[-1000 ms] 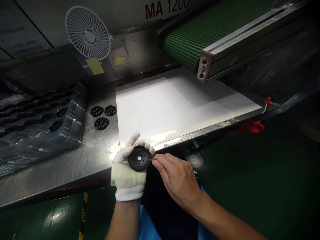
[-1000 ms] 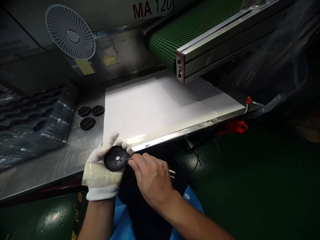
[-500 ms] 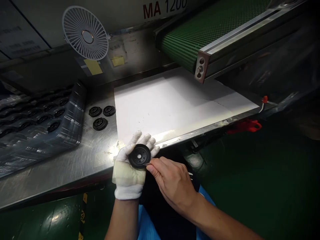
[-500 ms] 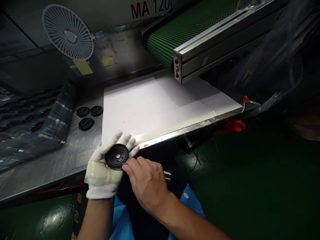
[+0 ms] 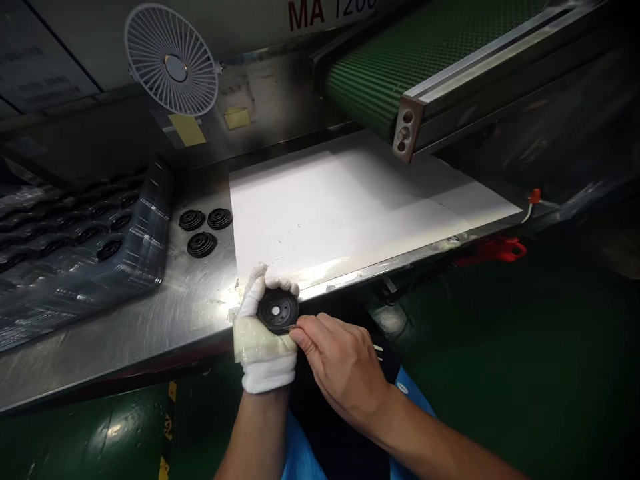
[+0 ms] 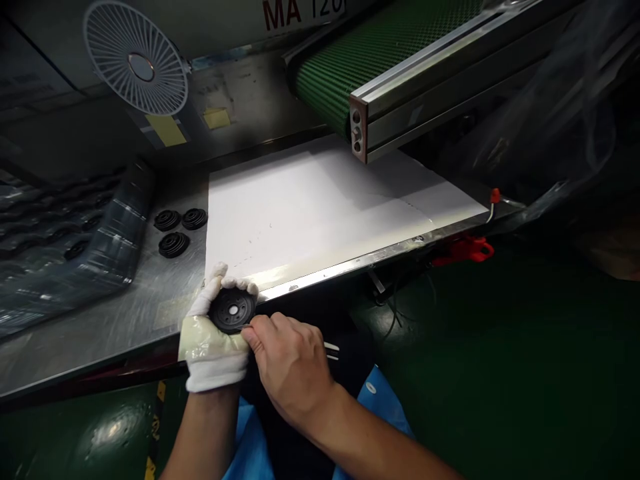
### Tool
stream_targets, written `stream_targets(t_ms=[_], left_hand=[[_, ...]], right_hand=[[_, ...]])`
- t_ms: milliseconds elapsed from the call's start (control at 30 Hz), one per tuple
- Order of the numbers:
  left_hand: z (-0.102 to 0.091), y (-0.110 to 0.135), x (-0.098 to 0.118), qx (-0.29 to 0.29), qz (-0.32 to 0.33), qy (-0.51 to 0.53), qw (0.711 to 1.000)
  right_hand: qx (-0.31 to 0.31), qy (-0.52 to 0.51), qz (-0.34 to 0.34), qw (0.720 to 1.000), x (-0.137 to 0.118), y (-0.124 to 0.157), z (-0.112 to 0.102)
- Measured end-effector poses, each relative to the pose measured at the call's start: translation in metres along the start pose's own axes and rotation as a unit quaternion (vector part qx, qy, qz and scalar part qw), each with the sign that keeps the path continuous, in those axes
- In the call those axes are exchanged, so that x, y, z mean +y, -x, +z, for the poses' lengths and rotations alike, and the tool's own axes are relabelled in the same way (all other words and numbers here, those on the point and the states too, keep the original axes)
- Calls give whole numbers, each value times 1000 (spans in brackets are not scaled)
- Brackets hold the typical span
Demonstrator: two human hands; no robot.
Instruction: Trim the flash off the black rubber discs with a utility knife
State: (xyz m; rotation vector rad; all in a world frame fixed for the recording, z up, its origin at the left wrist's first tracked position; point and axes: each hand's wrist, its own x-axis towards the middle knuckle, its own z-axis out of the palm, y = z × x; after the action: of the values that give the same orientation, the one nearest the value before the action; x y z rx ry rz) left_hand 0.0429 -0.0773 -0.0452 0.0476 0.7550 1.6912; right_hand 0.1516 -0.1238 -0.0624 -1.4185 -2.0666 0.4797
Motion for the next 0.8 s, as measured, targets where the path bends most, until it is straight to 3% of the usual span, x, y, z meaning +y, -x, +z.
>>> stream_targets(t_ms=[133,200,467,800], left_hand=[[0,3,10,-45,-120,-61,990],[1,3,13,-57,-140,-73,986],[4,1,5,-39,-60,-53,996],[-3,-3,2,-16,-12,-14,1000]], right_hand=[[-5,-11,5,1000,3,-2,-4],[-8,-24,12,1000,6,-4,-7],[7,-4,18,1000,16,-11,-17],[-3,7,13,1000,7,-6,-5]])
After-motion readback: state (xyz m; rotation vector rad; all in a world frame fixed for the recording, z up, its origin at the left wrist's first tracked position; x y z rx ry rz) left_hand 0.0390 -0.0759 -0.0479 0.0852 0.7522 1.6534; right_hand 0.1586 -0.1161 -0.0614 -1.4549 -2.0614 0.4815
